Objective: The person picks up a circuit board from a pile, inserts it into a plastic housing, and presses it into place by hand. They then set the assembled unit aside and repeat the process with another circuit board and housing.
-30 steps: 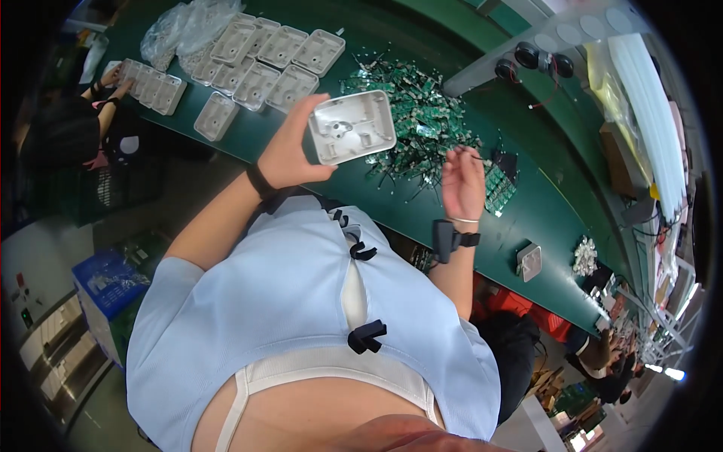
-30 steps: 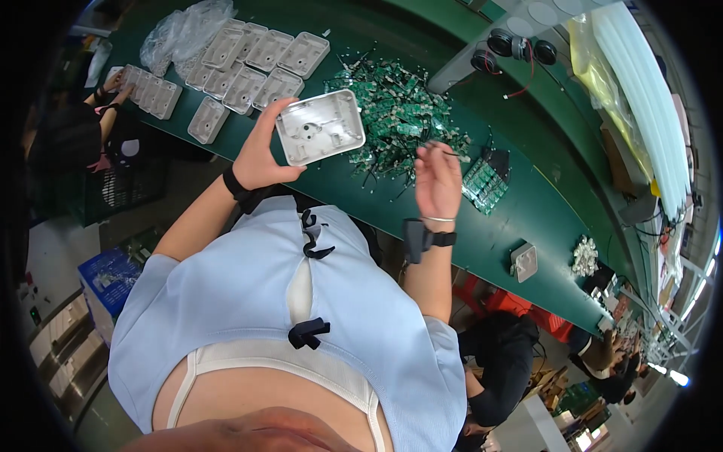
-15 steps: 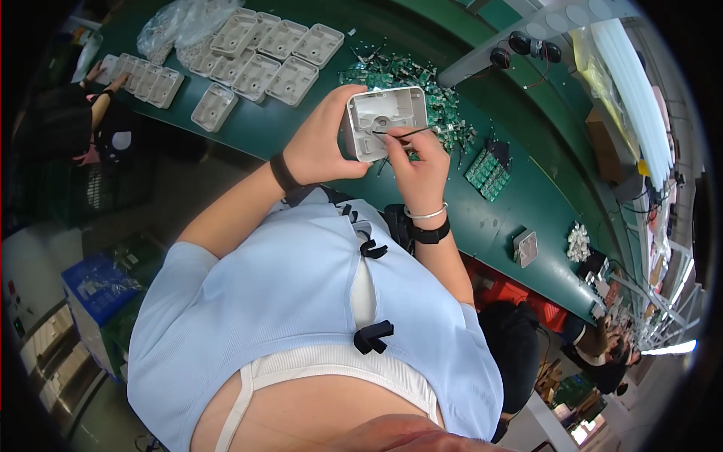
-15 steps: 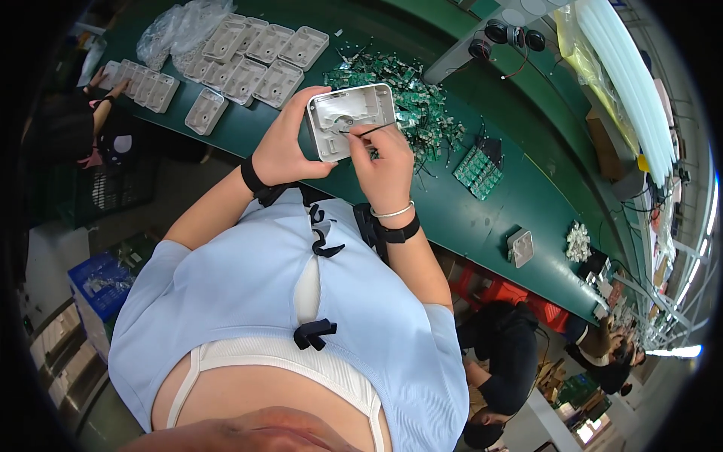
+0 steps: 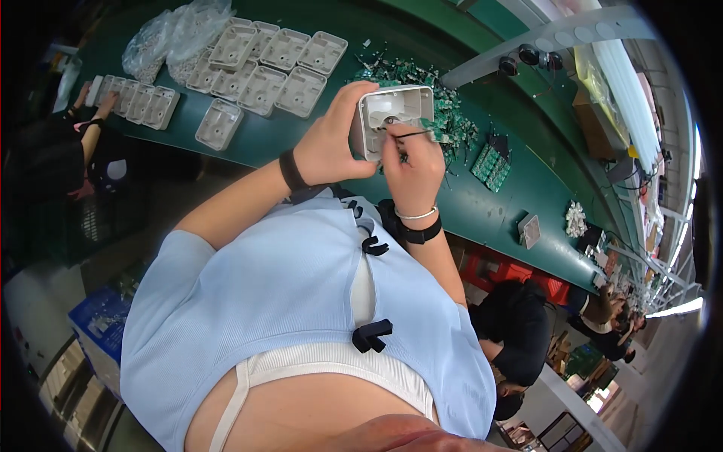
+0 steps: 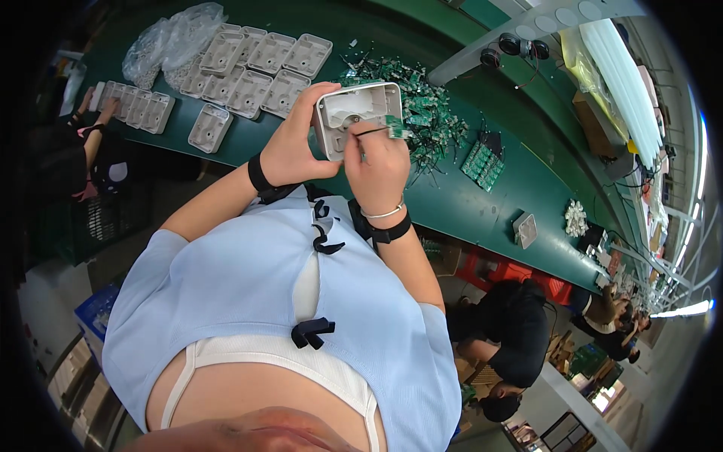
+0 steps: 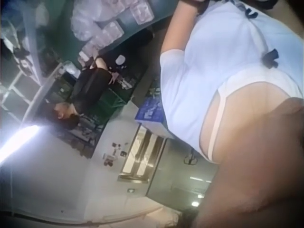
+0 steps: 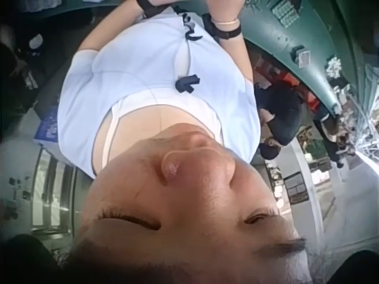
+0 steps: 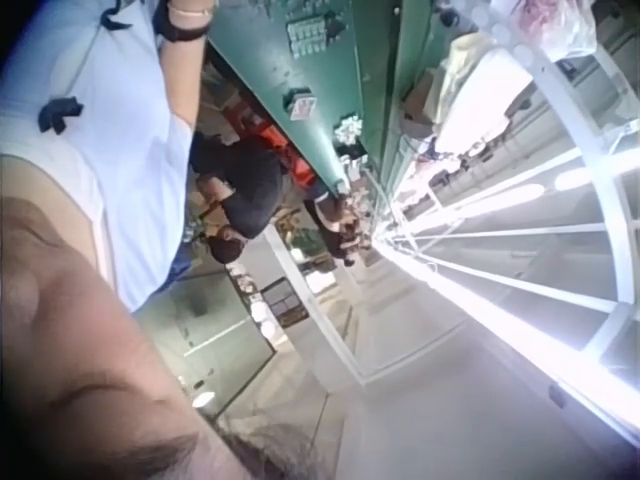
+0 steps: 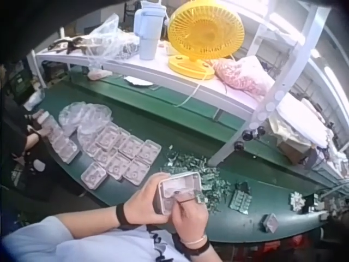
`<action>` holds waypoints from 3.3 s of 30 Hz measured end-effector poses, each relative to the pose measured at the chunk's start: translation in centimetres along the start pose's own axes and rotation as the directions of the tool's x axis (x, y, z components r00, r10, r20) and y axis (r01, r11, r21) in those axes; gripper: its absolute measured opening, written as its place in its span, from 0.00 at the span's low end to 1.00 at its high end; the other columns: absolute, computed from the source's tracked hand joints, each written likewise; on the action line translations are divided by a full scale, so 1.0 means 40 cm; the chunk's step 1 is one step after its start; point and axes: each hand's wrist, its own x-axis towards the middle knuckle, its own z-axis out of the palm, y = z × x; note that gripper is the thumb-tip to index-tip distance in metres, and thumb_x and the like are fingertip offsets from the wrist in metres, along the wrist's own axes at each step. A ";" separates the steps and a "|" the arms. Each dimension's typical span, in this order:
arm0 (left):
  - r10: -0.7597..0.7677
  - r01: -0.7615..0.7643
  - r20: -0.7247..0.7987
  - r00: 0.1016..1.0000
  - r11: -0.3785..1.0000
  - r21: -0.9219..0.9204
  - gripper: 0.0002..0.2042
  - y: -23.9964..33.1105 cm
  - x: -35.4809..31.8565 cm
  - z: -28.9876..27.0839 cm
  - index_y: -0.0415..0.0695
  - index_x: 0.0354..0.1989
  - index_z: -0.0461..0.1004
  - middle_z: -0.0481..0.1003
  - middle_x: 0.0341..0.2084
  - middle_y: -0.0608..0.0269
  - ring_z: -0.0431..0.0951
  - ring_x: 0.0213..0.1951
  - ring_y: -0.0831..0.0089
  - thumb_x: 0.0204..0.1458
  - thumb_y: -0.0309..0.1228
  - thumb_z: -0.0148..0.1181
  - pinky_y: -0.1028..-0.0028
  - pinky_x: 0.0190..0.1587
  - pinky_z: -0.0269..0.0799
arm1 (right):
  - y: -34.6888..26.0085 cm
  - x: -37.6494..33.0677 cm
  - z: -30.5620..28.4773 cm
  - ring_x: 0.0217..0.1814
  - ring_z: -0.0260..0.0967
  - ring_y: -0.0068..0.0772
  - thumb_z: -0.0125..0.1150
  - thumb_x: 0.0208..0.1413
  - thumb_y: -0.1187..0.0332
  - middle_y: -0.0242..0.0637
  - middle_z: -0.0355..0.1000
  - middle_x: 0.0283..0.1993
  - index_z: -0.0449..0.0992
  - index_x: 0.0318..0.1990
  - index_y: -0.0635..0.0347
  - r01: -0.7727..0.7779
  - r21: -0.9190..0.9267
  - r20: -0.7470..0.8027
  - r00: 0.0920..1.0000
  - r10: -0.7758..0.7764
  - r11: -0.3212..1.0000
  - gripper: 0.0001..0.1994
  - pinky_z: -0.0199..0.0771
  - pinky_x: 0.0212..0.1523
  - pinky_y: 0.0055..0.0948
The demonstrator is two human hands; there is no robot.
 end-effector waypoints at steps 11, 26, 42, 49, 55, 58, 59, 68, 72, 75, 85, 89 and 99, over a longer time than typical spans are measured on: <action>0.063 -0.064 0.028 0.998 0.998 0.018 0.47 -0.014 -0.003 -0.016 0.46 0.66 0.53 0.59 0.63 0.50 0.71 0.57 0.48 0.32 0.30 0.71 0.62 0.53 0.73 | -0.019 -0.009 0.028 0.26 0.72 0.24 0.66 0.49 0.78 0.35 0.77 0.29 0.81 0.35 0.63 -0.332 0.174 0.028 0.943 0.333 0.927 0.05 0.69 0.28 0.22; -0.086 0.089 0.057 0.995 0.995 -0.052 0.48 -0.018 -0.011 -0.008 0.48 0.68 0.53 0.63 0.58 0.57 0.76 0.49 0.67 0.33 0.26 0.72 0.71 0.45 0.77 | 0.062 -0.043 -0.031 0.38 0.69 0.16 0.66 0.55 0.77 0.31 0.75 0.36 0.77 0.39 0.64 -0.423 0.473 -0.102 0.845 0.524 0.773 0.06 0.68 0.36 0.18; 0.064 -0.066 0.032 0.997 0.997 0.051 0.48 -0.042 0.003 -0.015 0.45 0.68 0.53 0.60 0.62 0.55 0.69 0.60 0.64 0.33 0.26 0.72 0.67 0.57 0.70 | 0.036 0.021 -0.156 0.43 0.75 0.31 0.69 0.49 0.78 0.36 0.80 0.44 0.78 0.38 0.62 -0.110 0.205 0.132 0.988 0.084 0.972 0.09 0.70 0.45 0.28; 0.048 -0.046 0.063 0.997 0.998 -0.032 0.48 -0.043 0.000 -0.007 0.45 0.68 0.53 0.62 0.61 0.55 0.70 0.59 0.65 0.33 0.26 0.72 0.68 0.55 0.71 | 0.027 0.019 -0.147 0.43 0.75 0.40 0.70 0.43 0.77 0.35 0.80 0.40 0.80 0.34 0.58 -0.021 0.205 0.320 0.946 -0.046 0.979 0.09 0.68 0.45 0.33; -0.118 0.142 0.116 0.986 0.964 -0.223 0.48 -0.050 -0.006 0.003 0.44 0.67 0.53 0.64 0.57 0.52 0.71 0.57 0.57 0.32 0.30 0.74 0.66 0.58 0.69 | 0.030 -0.003 -0.149 0.42 0.74 0.41 0.70 0.43 0.76 0.34 0.78 0.40 0.80 0.33 0.57 0.094 0.163 0.339 0.929 -0.146 0.982 0.08 0.69 0.46 0.33; -0.121 0.147 0.128 0.984 0.963 -0.227 0.48 -0.053 -0.004 0.015 0.45 0.67 0.53 0.65 0.56 0.53 0.73 0.54 0.61 0.32 0.28 0.73 0.68 0.54 0.72 | 0.046 -0.024 -0.140 0.44 0.74 0.41 0.71 0.42 0.75 0.33 0.78 0.41 0.79 0.33 0.57 0.112 0.163 0.298 0.941 -0.157 0.980 0.09 0.69 0.46 0.33; -0.108 0.134 0.132 0.985 0.968 -0.210 0.49 -0.055 -0.001 0.021 0.46 0.68 0.52 0.66 0.56 0.55 0.75 0.52 0.65 0.33 0.27 0.72 0.70 0.50 0.74 | 0.053 -0.034 -0.138 0.45 0.73 0.41 0.71 0.42 0.75 0.33 0.77 0.42 0.79 0.33 0.57 0.121 0.157 0.277 0.947 -0.161 0.980 0.09 0.69 0.47 0.34; -0.061 0.089 0.274 0.960 0.992 -0.091 0.48 -0.066 0.037 0.119 0.47 0.68 0.51 0.65 0.57 0.58 0.76 0.52 0.70 0.33 0.24 0.71 0.72 0.46 0.77 | 0.115 -0.122 -0.155 0.45 0.73 0.37 0.67 0.47 0.75 0.33 0.77 0.42 0.79 0.37 0.57 -0.172 0.156 0.149 0.977 0.149 0.973 0.09 0.68 0.44 0.33; -0.046 0.135 0.395 0.918 0.970 -0.201 0.50 -0.088 0.051 0.238 0.43 0.68 0.52 0.62 0.61 0.49 0.69 0.61 0.56 0.33 0.29 0.76 0.64 0.59 0.69 | 0.169 -0.198 -0.216 0.43 0.73 0.37 0.66 0.47 0.76 0.32 0.78 0.41 0.80 0.38 0.56 0.018 -0.034 0.238 0.971 -0.009 0.999 0.09 0.68 0.41 0.35; -0.042 0.182 0.518 0.854 0.958 -0.223 0.50 -0.112 0.050 0.359 0.44 0.70 0.50 0.62 0.62 0.49 0.71 0.59 0.57 0.37 0.30 0.76 0.64 0.58 0.71 | 0.236 -0.309 -0.253 0.43 0.73 0.37 0.66 0.47 0.76 0.30 0.78 0.40 0.80 0.38 0.55 -0.057 -0.151 0.191 0.978 0.086 0.987 0.09 0.68 0.40 0.36; -0.405 0.423 0.506 0.762 0.902 0.085 0.40 -0.228 -0.061 0.280 0.46 0.71 0.53 0.66 0.62 0.54 0.78 0.48 0.69 0.50 0.24 0.68 0.68 0.53 0.73 | 0.736 -0.726 -0.488 0.41 0.78 0.49 0.59 0.55 0.73 0.40 0.79 0.42 0.80 0.40 0.52 -0.476 -0.521 -0.066 0.850 0.522 0.709 0.07 0.78 0.40 0.42; -0.620 0.612 0.194 0.760 0.784 0.106 0.35 -0.331 -0.236 0.134 0.45 0.69 0.57 0.68 0.60 0.54 0.77 0.49 0.68 0.52 0.26 0.67 0.69 0.53 0.73 | 0.944 -0.788 -0.530 0.44 0.77 0.52 0.55 0.59 0.68 0.40 0.79 0.46 0.80 0.45 0.49 -0.483 -0.613 -0.073 0.822 0.565 0.625 0.10 0.78 0.44 0.44; -0.474 0.756 -0.629 0.616 0.581 0.302 0.42 -0.484 -0.549 -0.177 0.37 0.63 0.61 0.64 0.60 0.45 0.67 0.60 0.53 0.41 0.40 0.76 0.60 0.62 0.66 | 1.073 -0.812 -0.551 0.49 0.76 0.56 0.49 0.61 0.65 0.48 0.78 0.47 0.80 0.50 0.55 -0.486 -0.683 0.040 0.720 0.692 0.545 0.16 0.75 0.50 0.47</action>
